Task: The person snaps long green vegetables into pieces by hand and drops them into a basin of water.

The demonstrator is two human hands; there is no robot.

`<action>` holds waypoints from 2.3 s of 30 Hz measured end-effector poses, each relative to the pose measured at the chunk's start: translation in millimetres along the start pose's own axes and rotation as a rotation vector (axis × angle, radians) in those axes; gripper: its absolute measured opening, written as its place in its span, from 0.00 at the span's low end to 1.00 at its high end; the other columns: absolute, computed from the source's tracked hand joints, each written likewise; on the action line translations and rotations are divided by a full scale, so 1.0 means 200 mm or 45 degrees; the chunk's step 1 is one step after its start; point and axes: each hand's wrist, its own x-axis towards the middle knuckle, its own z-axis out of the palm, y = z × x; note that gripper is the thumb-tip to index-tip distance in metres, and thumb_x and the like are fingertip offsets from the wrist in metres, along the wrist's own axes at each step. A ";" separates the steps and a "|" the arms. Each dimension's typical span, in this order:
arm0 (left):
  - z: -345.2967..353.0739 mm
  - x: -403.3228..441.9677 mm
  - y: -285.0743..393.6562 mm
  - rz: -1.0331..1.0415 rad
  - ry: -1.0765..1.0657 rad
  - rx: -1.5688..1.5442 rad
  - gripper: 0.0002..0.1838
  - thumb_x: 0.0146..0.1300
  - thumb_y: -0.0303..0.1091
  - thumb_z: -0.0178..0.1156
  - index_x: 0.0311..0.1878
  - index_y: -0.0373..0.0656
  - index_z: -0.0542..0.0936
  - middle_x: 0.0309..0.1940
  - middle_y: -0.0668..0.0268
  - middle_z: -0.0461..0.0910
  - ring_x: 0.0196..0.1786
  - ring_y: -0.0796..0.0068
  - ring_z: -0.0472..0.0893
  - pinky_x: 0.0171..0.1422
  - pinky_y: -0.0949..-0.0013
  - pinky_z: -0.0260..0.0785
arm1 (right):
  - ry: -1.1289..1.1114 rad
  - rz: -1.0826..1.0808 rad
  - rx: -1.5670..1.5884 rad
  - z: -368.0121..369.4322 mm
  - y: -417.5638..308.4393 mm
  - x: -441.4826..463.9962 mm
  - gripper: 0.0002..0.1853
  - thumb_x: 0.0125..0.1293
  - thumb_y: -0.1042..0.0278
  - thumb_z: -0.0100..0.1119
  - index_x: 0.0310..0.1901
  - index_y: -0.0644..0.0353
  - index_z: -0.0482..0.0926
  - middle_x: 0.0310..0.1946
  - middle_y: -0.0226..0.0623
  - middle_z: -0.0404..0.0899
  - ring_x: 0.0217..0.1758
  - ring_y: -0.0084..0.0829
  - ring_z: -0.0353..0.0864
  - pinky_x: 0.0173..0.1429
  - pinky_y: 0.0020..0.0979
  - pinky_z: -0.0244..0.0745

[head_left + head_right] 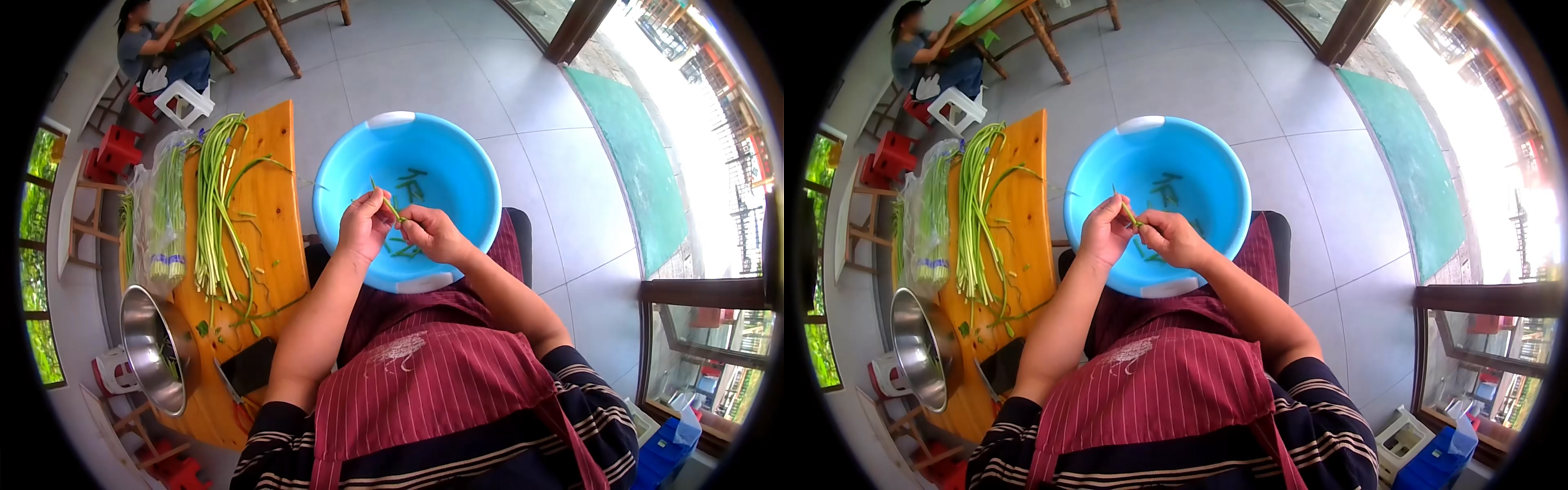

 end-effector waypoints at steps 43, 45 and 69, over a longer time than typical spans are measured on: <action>0.00 -0.02 0.06 0.043 -0.335 1.142 0.05 0.55 0.30 0.58 0.28 0.39 0.77 0.24 0.72 0.74 0.29 0.85 0.70 0.36 0.80 0.63 | -0.052 -0.184 -0.793 -0.14 -0.10 0.00 0.05 0.53 0.75 0.55 0.33 0.62 0.76 0.27 0.39 0.76 0.30 0.38 0.74 0.36 0.33 0.69; 0.00 -0.02 0.05 -0.060 -0.534 0.965 0.05 0.56 0.30 0.57 0.27 0.40 0.76 0.23 0.72 0.74 0.29 0.84 0.70 0.37 0.78 0.63 | -0.239 -0.206 -0.698 -0.17 -0.12 0.00 0.04 0.53 0.76 0.55 0.32 0.62 0.76 0.26 0.38 0.76 0.31 0.36 0.74 0.37 0.32 0.69; -0.05 -0.12 0.24 0.342 0.119 -0.176 0.06 0.55 0.29 0.59 0.36 0.47 0.75 0.30 0.69 0.76 0.34 0.81 0.74 0.44 0.75 0.65 | 0.143 0.207 -0.797 -0.18 -0.07 0.02 0.12 0.57 0.67 0.53 0.40 0.63 0.77 0.34 0.43 0.78 0.35 0.31 0.77 0.41 0.28 0.70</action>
